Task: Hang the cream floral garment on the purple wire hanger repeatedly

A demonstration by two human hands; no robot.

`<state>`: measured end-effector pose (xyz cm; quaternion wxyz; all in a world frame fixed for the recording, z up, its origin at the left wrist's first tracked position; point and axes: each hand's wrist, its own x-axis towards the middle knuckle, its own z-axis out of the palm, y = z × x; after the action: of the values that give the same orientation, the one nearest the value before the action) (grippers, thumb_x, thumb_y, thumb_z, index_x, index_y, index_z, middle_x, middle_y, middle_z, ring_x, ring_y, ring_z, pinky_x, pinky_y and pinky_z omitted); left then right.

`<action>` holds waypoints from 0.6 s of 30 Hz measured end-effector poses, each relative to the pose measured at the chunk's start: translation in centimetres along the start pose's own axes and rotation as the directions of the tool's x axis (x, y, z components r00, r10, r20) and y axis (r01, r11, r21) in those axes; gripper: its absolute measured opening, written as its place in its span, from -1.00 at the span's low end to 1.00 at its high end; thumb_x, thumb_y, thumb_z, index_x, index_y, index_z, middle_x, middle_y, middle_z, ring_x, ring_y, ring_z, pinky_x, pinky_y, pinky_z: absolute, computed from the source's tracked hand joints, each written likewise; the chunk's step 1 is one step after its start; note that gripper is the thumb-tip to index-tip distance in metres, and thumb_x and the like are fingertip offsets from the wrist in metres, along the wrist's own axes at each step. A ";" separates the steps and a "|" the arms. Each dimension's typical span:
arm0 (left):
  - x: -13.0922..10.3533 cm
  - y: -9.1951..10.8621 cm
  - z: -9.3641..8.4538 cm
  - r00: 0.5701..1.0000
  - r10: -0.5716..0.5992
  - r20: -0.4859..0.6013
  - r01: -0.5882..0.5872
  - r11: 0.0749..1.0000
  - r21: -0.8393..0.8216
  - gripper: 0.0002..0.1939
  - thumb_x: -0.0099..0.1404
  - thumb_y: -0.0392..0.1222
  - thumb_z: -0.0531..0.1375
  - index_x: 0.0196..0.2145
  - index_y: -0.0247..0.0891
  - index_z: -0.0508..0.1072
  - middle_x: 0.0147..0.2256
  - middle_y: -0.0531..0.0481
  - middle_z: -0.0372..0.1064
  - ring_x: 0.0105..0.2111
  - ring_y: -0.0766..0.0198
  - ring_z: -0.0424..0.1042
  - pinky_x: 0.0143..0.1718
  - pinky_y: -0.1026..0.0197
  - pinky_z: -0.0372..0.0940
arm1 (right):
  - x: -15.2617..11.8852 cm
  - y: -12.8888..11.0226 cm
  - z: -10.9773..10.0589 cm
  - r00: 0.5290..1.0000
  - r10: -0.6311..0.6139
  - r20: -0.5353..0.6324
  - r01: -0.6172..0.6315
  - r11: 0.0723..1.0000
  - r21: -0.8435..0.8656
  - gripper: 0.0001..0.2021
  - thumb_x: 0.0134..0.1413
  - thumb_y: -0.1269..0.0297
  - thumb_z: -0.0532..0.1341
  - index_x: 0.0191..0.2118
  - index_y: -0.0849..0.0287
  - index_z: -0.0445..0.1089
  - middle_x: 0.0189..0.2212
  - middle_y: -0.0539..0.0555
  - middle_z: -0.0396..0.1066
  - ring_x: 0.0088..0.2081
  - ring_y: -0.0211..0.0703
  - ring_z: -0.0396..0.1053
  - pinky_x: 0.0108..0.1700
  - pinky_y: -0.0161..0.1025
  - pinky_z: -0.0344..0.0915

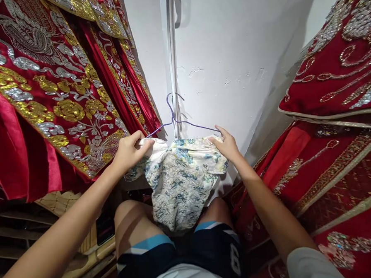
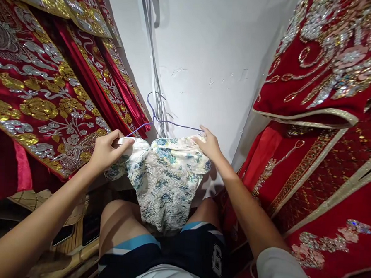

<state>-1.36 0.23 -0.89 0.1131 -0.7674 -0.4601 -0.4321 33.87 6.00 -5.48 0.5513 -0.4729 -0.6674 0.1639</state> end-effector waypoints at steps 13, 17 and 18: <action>1.2 -3.5 -0.6 0.980 -0.192 0.055 0.196 0.976 -0.093 -0.66 0.30 0.07 0.17 -0.11 -0.21 0.30 -0.08 -0.12 0.37 -0.19 0.14 0.39 -0.20 0.15 0.27 | 0.6 -5.5 -4.7 0.710 0.109 0.695 -0.346 0.914 0.211 -0.54 -0.18 -0.15 0.44 -0.50 0.21 0.45 -0.57 0.04 0.43 -0.52 -0.17 0.38 -0.47 -0.26 0.30; 1.4 -2.1 1.5 0.946 -0.305 0.108 0.319 0.935 -0.152 -0.62 0.30 0.09 0.15 -0.07 -0.22 0.34 -0.40 0.05 0.33 -0.43 0.23 0.32 -0.37 0.21 0.19 | -2.5 -4.1 0.2 0.926 0.168 0.339 -0.305 0.861 0.408 -0.58 0.06 -0.14 0.32 -0.25 0.17 0.50 -0.34 0.10 0.53 -0.25 0.03 0.50 -0.26 -0.11 0.47; 1.4 -1.6 1.9 0.948 -0.302 0.103 0.313 0.943 -0.116 -0.64 0.31 0.09 0.14 -0.08 -0.22 0.36 -0.45 0.08 0.29 -0.46 0.23 0.29 -0.38 0.21 0.17 | -3.6 -3.7 1.3 0.950 0.168 0.263 -0.268 0.871 0.411 -0.62 0.15 -0.09 0.29 -0.16 0.15 0.49 -0.23 0.10 0.53 -0.17 0.03 0.49 -0.20 -0.09 0.48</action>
<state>-1.33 3.05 -1.27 -0.0257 -0.7092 -0.5493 -0.4412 30.84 1.69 -5.30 0.5451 -0.3871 -0.6111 0.4238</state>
